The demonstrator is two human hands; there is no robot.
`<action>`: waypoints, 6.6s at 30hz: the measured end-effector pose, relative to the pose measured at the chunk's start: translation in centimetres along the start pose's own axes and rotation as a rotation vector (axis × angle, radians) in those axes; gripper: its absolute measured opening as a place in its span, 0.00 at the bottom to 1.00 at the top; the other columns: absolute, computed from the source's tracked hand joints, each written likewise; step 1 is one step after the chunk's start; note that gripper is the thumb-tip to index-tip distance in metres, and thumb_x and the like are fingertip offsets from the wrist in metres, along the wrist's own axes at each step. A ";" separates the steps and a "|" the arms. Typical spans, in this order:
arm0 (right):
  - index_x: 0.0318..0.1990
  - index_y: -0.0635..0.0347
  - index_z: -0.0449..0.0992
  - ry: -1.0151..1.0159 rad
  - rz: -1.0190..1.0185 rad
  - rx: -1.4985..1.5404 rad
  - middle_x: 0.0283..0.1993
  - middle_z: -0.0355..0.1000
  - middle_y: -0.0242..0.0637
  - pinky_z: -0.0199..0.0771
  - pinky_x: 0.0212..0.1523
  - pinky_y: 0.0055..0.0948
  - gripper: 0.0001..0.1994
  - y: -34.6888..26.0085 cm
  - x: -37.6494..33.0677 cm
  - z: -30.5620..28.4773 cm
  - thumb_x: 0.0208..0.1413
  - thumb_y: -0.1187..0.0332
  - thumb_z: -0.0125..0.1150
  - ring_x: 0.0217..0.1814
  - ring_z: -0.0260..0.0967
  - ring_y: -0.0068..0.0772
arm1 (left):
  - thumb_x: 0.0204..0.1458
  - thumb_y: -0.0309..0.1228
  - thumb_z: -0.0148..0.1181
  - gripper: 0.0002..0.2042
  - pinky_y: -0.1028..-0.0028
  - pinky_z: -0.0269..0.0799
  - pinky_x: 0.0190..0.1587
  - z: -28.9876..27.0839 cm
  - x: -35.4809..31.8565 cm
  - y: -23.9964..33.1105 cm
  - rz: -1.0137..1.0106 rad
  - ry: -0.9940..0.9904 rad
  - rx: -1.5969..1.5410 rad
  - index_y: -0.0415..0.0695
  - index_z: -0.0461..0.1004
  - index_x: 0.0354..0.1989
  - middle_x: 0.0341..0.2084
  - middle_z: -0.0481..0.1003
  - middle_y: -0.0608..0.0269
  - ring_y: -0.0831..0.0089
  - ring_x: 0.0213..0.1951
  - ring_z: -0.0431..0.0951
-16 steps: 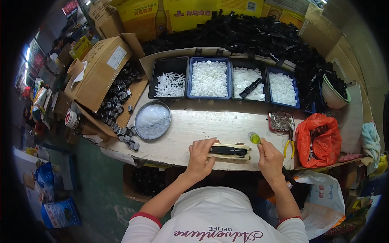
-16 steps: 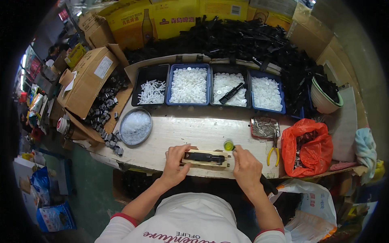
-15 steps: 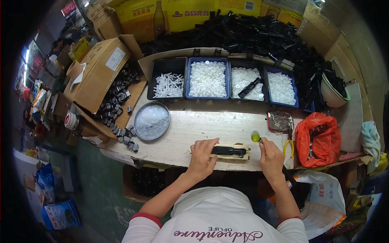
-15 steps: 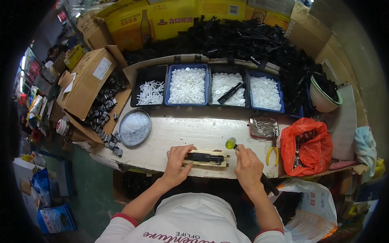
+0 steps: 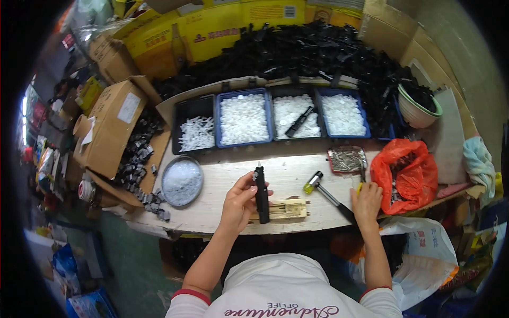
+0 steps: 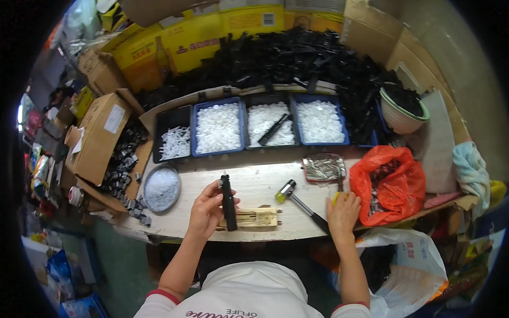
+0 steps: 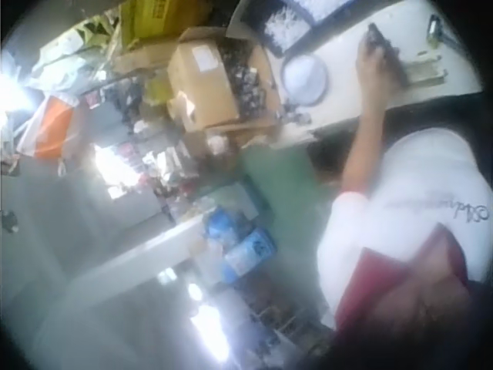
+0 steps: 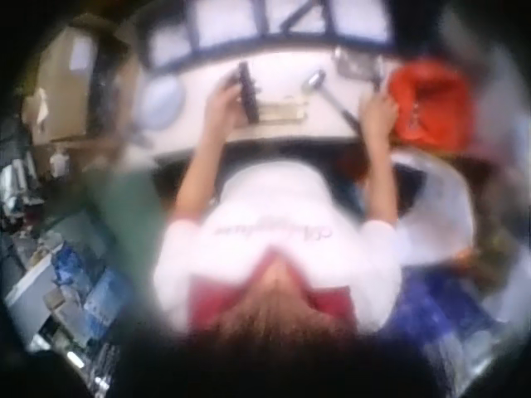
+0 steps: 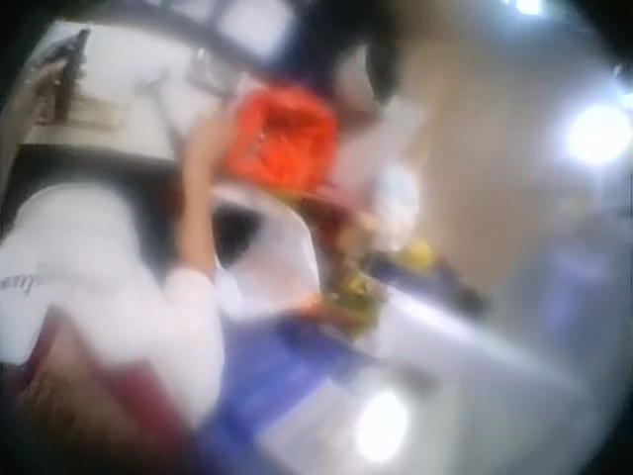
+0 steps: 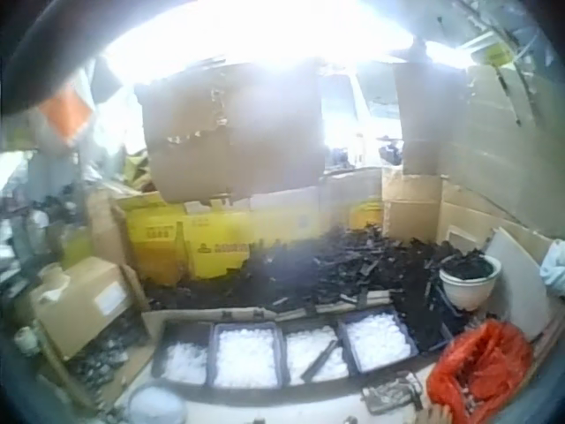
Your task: The person assembles small cylindrical components by inserting white plastic pieces and metal pins into a wooden jig, then uses a hammer to tap them into place. The person repeatedly picks parts from trays and a red bag, places them in the jig, and hammers them before moving the assembled units aside.
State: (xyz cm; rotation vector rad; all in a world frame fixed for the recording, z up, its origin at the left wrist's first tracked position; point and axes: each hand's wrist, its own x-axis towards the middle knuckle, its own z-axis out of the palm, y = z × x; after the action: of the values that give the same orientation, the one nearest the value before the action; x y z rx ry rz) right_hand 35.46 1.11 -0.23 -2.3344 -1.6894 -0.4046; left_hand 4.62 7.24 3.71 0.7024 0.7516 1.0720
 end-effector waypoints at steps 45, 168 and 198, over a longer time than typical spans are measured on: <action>0.28 0.69 0.68 -0.489 -0.995 0.804 0.38 0.66 0.47 0.64 0.39 0.37 0.10 -16.0 -2.8 -6.8 0.47 0.69 0.58 0.36 0.63 0.47 | 0.49 0.38 0.54 0.16 0.71 0.66 0.16 -9.4 -10.1 0.6 -0.512 -0.109 0.076 0.39 0.68 0.41 0.18 0.70 0.53 0.66 0.17 0.71; 0.30 0.60 0.73 -0.200 -0.189 0.049 0.32 0.68 0.42 0.59 0.43 0.40 0.07 -3.1 10.7 4.0 0.42 0.71 0.56 0.40 0.64 0.42 | 0.36 0.30 0.64 0.09 0.67 0.71 0.33 -2.0 18.6 6.6 0.452 0.092 1.604 0.40 0.76 0.26 0.23 0.75 0.50 0.60 0.26 0.76; 0.27 0.56 0.72 -0.056 -0.364 0.207 0.29 0.65 0.34 0.53 0.37 0.37 0.04 -1.6 9.7 2.5 0.41 0.72 0.57 0.38 0.62 0.36 | 0.48 0.22 0.55 0.07 0.73 0.75 0.31 -2.3 4.6 2.2 -0.053 0.023 -0.138 0.35 0.71 0.35 0.29 0.73 0.54 0.68 0.30 0.76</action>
State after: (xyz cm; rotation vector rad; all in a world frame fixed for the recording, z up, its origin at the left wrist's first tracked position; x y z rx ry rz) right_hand 37.05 11.01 0.90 -1.9116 -2.0794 -0.2140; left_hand 2.97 12.61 3.28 0.5505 0.7047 1.0745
